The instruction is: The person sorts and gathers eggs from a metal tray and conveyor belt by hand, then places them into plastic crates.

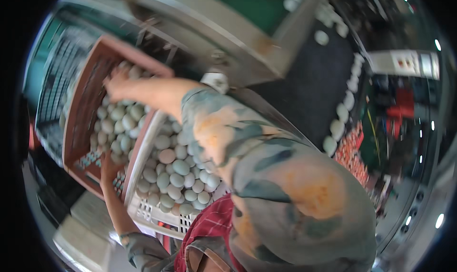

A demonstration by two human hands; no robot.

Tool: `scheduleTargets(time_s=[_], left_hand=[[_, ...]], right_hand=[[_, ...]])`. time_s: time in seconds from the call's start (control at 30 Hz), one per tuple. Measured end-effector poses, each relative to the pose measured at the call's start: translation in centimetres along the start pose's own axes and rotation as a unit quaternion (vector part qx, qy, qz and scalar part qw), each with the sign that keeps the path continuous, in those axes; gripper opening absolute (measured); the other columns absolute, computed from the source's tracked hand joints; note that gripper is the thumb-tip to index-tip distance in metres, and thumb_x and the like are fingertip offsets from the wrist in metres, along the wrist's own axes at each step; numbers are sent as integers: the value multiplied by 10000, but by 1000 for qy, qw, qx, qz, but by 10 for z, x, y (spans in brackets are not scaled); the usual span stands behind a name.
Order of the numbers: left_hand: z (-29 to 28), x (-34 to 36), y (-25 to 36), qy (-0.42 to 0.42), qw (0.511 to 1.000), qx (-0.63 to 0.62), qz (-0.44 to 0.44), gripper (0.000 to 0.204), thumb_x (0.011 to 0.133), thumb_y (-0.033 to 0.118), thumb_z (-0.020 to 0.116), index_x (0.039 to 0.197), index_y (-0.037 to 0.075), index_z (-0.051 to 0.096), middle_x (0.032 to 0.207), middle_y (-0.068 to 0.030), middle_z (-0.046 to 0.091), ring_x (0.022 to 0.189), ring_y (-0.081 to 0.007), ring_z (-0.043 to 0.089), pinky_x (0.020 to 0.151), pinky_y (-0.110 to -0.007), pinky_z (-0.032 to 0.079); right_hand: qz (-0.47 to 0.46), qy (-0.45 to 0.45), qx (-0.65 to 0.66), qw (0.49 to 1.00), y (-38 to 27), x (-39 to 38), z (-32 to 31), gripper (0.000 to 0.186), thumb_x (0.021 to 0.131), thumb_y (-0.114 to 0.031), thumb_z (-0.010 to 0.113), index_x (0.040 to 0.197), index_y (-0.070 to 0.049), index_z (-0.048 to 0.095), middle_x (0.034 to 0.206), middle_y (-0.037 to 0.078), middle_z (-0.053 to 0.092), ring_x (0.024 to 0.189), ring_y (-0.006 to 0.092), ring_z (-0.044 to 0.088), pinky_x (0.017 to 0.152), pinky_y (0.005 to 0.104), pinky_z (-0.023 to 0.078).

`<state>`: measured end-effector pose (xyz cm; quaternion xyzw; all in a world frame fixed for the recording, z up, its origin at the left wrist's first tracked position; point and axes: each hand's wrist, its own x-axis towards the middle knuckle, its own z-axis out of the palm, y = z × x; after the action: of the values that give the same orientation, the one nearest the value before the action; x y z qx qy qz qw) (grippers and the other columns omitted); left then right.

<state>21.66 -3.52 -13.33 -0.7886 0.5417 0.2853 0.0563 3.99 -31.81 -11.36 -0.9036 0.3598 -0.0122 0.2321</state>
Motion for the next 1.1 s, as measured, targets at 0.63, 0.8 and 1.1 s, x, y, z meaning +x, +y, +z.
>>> scheduleTargets(time_s=[0.63,0.8,1.1], left_hand=[[-40,-88,595,234,802,-158,527,268,760,-24,680,1019,-10,614,969,-173,638,911,-313,635,793,-367,512],[-73,-9,761,129,827,-133,531,447,810,95,689,1202,-11,502,1132,-211,579,1007,-368,596,834,-396,495],[-48,132,942,147,893,66,421,816,768,470,698,1402,65,381,1406,-219,393,1282,-374,424,1018,-436,400]], right_hand=[[91,219,309,921,295,-567,-293,169,862,-119,636,1003,-25,636,898,73,639,773,131,625,700,270,499],[212,347,295,865,434,-600,-319,171,869,-97,623,1015,-8,621,873,46,633,795,96,599,739,254,490],[201,400,167,879,587,-514,-344,642,728,-239,747,1296,-69,502,1270,219,498,1039,351,603,857,387,501]])
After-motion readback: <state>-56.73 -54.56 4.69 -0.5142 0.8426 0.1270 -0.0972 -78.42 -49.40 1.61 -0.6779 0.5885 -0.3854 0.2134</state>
